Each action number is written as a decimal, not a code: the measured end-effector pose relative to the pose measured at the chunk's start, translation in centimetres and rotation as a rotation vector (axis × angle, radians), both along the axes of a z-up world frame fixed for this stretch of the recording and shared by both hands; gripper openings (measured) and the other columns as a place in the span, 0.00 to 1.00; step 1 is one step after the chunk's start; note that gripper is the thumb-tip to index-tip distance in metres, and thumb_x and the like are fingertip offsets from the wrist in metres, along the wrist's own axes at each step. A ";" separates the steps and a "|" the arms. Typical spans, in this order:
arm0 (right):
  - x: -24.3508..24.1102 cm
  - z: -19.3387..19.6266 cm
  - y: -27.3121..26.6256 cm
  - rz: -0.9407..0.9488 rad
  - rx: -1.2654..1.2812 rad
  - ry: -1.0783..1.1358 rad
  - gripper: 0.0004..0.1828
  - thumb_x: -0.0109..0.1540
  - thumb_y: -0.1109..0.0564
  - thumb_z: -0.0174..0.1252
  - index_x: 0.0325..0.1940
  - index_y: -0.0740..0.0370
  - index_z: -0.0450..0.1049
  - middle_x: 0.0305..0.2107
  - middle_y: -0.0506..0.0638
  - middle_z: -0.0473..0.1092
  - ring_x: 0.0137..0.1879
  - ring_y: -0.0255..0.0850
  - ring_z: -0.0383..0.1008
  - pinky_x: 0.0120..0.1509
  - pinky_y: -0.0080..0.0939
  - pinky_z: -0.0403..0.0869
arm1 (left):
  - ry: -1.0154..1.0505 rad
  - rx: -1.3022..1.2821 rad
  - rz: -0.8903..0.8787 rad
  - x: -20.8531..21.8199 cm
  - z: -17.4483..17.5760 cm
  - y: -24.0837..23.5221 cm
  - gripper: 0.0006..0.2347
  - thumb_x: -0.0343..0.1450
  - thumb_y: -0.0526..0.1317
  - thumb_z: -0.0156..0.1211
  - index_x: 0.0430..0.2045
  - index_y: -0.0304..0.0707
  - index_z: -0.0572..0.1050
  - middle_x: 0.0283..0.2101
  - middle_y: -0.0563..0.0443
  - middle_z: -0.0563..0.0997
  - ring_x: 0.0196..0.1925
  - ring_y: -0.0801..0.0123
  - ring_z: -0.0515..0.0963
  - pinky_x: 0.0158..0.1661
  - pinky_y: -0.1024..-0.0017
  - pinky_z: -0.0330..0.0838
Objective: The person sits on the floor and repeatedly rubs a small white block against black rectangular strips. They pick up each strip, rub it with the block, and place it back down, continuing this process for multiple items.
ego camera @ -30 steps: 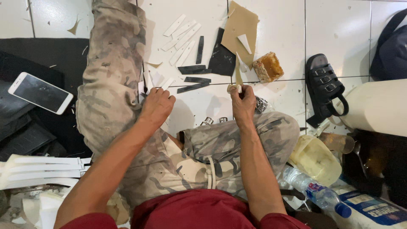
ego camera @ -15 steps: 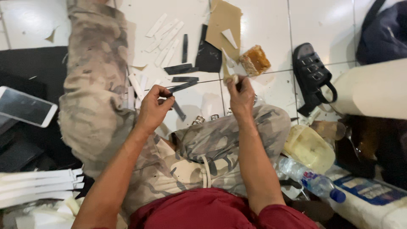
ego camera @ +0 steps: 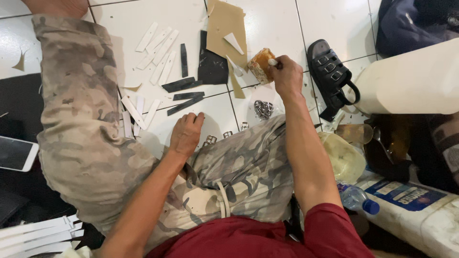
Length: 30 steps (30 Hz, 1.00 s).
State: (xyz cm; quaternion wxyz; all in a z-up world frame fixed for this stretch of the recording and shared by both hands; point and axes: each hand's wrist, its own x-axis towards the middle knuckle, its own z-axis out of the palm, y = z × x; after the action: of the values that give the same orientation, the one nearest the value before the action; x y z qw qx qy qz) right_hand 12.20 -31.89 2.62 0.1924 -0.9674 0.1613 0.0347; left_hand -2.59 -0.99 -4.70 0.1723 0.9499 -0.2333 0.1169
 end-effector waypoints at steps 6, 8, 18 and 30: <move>1.0 0.0 0.5 0.140 -0.108 0.047 0.14 0.55 0.46 0.62 0.43 0.45 0.75 0.34 0.45 0.71 0.46 0.47 0.73 0.49 0.50 0.72 | 0.342 -0.049 0.013 -1.6 2.3 0.7 0.17 0.70 0.45 0.50 0.50 0.38 0.64 0.36 0.45 0.73 0.38 0.53 0.75 0.38 0.59 0.70; 0.9 0.6 0.8 0.129 -0.106 0.069 0.13 0.55 0.47 0.61 0.43 0.44 0.74 0.34 0.44 0.71 0.46 0.46 0.73 0.50 0.48 0.72 | 0.414 -0.014 0.060 -2.0 3.0 1.7 0.15 0.69 0.45 0.51 0.44 0.37 0.65 0.35 0.44 0.72 0.37 0.50 0.75 0.36 0.58 0.70; -4.0 4.3 2.1 0.127 0.035 -0.155 0.12 0.56 0.52 0.59 0.39 0.57 0.69 0.31 0.49 0.67 0.38 0.43 0.73 0.43 0.44 0.71 | 0.502 -0.072 0.255 -1.2 1.2 1.9 0.06 0.67 0.41 0.53 0.30 0.38 0.68 0.32 0.46 0.69 0.36 0.49 0.72 0.34 0.57 0.68; -5.3 3.3 2.9 0.071 0.081 -0.110 0.10 0.57 0.55 0.59 0.40 0.57 0.69 0.31 0.47 0.68 0.38 0.37 0.72 0.43 0.39 0.71 | 0.358 -0.062 0.207 -2.5 1.1 1.1 0.10 0.66 0.45 0.54 0.32 0.40 0.66 0.32 0.48 0.66 0.37 0.52 0.70 0.33 0.59 0.68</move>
State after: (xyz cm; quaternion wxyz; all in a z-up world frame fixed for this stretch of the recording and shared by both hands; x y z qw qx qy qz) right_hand 6.90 -29.00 5.87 0.2387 -0.9643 0.1146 -0.0053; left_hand -5.05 0.11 -3.61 0.2269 0.9687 -0.0964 -0.0294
